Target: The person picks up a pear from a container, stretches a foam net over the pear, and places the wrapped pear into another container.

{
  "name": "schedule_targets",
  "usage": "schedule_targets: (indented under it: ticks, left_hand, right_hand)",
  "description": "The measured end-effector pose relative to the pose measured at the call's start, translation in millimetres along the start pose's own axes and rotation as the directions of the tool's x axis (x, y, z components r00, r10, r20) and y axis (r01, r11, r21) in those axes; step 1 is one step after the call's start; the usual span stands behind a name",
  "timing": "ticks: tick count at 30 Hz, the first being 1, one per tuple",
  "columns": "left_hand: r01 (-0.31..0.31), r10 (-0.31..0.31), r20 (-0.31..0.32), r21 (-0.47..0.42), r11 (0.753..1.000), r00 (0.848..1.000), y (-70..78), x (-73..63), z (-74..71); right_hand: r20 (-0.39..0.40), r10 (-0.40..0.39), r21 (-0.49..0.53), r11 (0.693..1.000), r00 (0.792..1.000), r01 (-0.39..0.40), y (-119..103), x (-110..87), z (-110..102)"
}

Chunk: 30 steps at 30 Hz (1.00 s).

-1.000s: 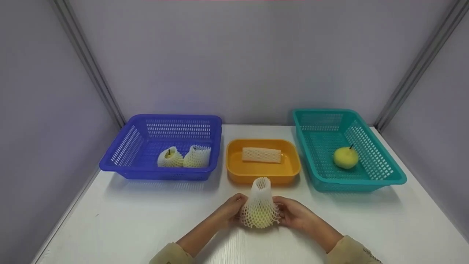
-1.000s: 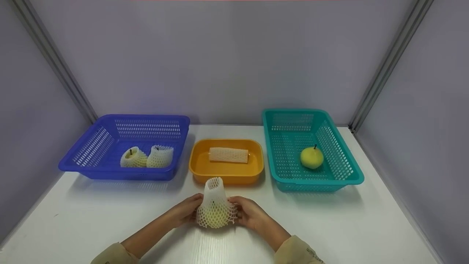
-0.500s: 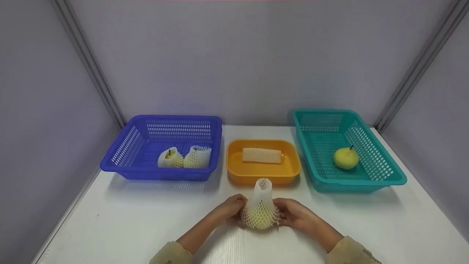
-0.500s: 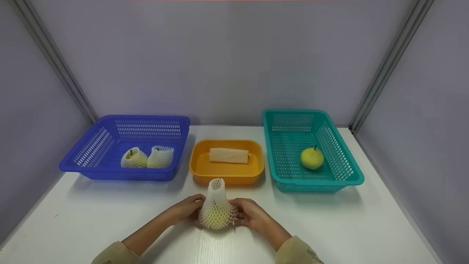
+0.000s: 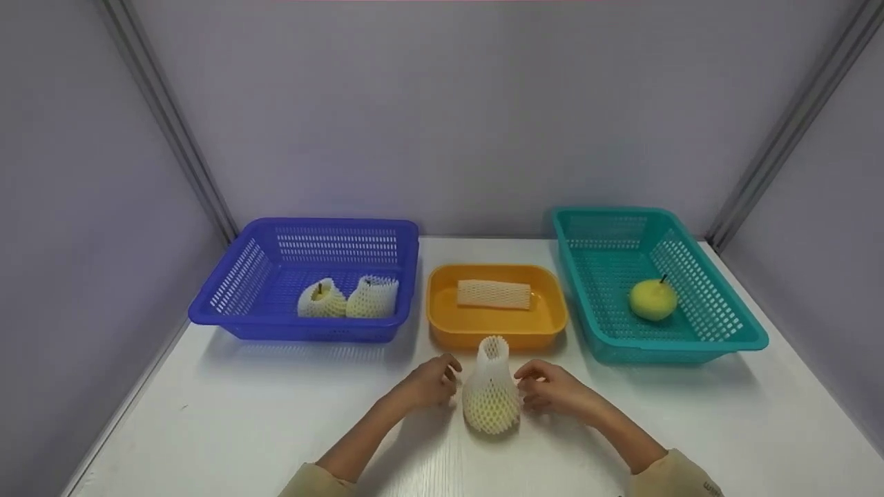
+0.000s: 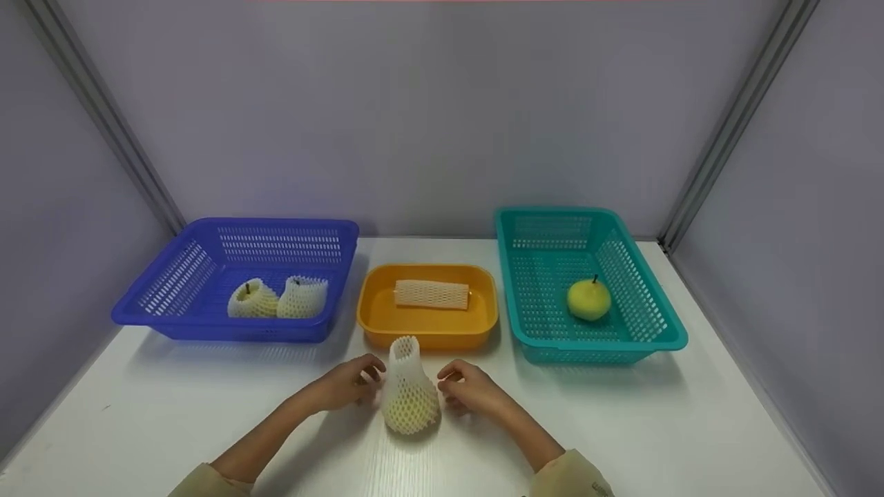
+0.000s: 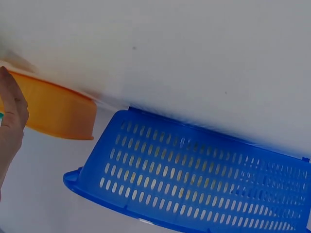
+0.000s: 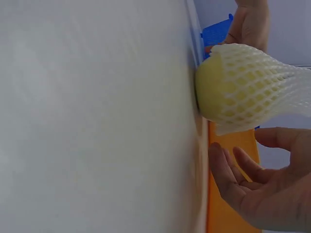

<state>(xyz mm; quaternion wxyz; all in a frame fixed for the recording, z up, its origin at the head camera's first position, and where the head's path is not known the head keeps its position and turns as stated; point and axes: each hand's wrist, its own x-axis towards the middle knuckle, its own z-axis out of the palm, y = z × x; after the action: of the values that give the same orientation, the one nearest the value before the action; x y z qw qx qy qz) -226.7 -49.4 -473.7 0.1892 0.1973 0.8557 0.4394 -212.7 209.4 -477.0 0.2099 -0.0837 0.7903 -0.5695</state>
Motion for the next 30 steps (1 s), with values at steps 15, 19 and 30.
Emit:
schedule_targets:
  ticks: [15,19,30]
  left_hand:
    - [-0.257,0.252,0.063,0.095,0.962,0.966,22.4,-8.6,1.4]
    - [-0.232,0.229,0.042,0.076,0.970,0.972,21.0,-7.5,7.6]
    - [-0.193,0.193,0.016,0.086,0.977,0.981,19.9,-5.8,15.9]
  right_hand:
    - [0.120,-0.233,-0.216,0.943,0.965,0.255,-24,-17.7,3]
    - [0.114,-0.258,-0.249,0.927,0.959,0.279,-23,-16.6,9]
    - [0.118,-0.235,-0.291,0.921,0.965,0.260,-14,-10.7,18]
